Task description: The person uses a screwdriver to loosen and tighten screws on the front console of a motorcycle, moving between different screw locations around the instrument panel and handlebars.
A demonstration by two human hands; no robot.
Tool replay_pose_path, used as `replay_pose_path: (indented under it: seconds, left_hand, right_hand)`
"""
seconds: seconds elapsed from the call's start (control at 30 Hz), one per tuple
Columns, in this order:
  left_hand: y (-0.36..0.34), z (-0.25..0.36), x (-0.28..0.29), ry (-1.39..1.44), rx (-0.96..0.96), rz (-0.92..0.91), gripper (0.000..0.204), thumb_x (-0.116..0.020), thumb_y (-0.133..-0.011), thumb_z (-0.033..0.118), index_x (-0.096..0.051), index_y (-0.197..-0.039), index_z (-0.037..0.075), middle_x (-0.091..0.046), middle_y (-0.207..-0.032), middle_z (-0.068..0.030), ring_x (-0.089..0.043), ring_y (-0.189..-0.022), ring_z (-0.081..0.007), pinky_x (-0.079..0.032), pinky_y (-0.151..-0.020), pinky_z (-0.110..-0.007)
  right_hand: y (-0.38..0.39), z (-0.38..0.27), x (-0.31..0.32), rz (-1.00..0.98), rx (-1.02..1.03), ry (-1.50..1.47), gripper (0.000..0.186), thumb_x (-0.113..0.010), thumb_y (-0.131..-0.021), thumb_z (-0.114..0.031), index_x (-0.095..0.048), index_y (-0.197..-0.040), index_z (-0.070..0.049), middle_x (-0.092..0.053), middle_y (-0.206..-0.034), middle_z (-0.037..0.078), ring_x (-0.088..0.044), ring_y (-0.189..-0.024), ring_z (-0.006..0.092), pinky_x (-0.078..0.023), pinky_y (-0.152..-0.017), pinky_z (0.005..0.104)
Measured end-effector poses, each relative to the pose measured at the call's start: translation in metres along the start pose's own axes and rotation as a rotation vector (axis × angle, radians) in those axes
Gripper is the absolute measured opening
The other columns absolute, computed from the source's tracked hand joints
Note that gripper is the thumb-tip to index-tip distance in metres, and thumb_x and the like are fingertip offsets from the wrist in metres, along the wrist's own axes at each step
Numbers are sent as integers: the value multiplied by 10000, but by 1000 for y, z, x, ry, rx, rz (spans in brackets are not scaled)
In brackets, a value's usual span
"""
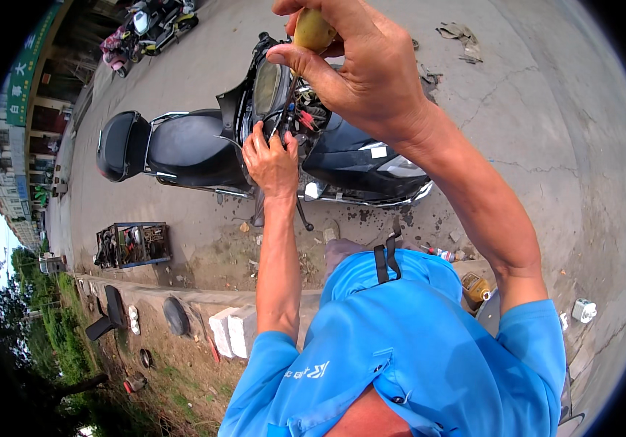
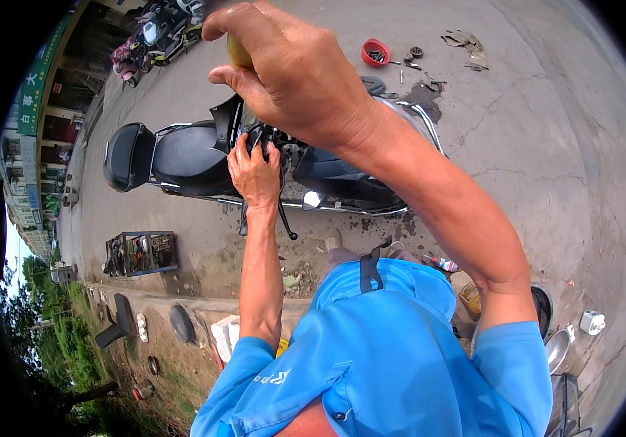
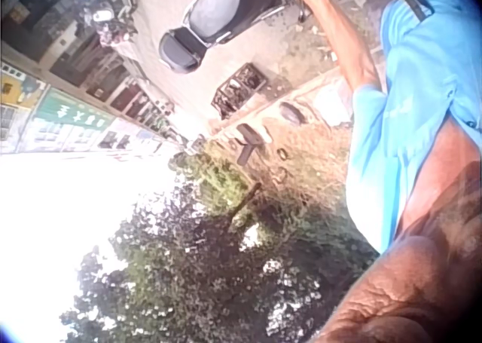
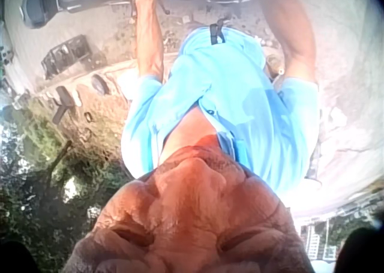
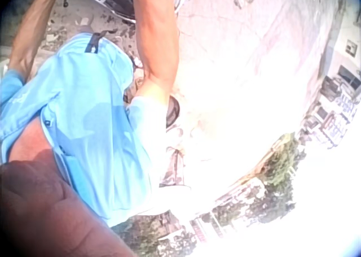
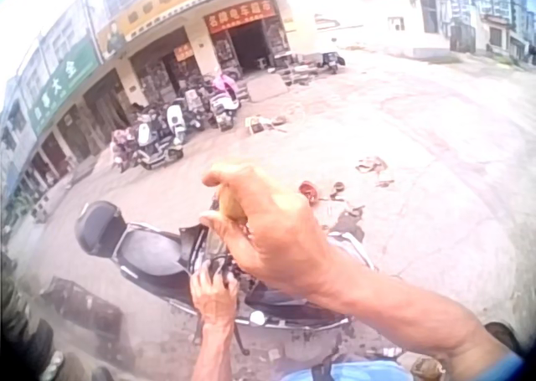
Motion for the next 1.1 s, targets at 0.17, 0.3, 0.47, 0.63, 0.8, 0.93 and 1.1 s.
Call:
replay_pose_path:
  seconds: [0.17,0.3,0.47,0.63,0.8,0.93,1.1]
  left_hand:
    - [0,0,0,17,3,-4,234,-792,-823,208,-759,-862,-20,-679,-1274,-159,-627,-1117,-348,-519,-987,-481]
    - [1,-1,2,6,0,-7,233,-796,-824,209,-759,-861,-18,-678,-1274,-159,-626,-1111,-347,-521,-982,-479]
    - [0,1,3,-5,-5,-8,235,-799,-824,213,-761,-865,-15,-676,-1275,-157,-625,-1112,-347,-522,-981,-474]
    - [1,0,2,4,-1,-18,237,-804,-824,213,-769,-880,-15,-676,-1277,-153,-624,-1117,-341,-521,-983,-467]
    - [0,0,3,4,-4,-20,239,-809,-821,214,-773,-887,-13,-674,-1277,-150,-622,-1121,-340,-521,-983,-464]
    - [1,-1,4,17,9,-44,238,-797,-846,210,-779,-925,-14,-665,-1290,-159,-618,-1133,-348,-520,-991,-469]
    - [2,-10,15,184,-29,-126,211,-755,-905,148,-774,-1028,-23,-654,-1309,-180,-617,-1175,-373,-508,-1031,-488]
  right_hand:
    - [0,1,0,46,0,-18,380,-787,-878,24,-617,-1217,16,-620,-789,79,-616,-652,153,-515,-613,296]
    - [-2,3,3,43,-3,-14,380,-789,-870,33,-619,-1209,5,-616,-748,57,-607,-623,136,-512,-600,290]
    - [-2,3,4,42,9,18,369,-787,-869,35,-620,-1196,-2,-617,-745,51,-609,-623,123,-511,-595,281]
    - [-3,4,3,55,3,6,362,-790,-873,24,-615,-1189,-6,-612,-748,48,-603,-624,124,-499,-587,283]
    - [-8,10,4,-14,-20,51,369,-783,-874,11,-590,-1187,10,-582,-750,78,-596,-626,187,-499,-597,319]
    - [-28,-12,4,-173,-9,-13,356,-755,-863,25,-570,-1167,30,-596,-838,160,-638,-755,305,-530,-716,394]
    - [-52,-10,-9,-379,176,73,243,-730,-865,20,-576,-1053,37,-640,-940,227,-673,-899,397,-547,-805,449]
Point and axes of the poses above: each hand's wrist, its own y-axis away from the middle knuckle, its own x-axis out of the back of the hand, z = x × y, the point moved 5 cm from there along -y, towards the middle knuckle
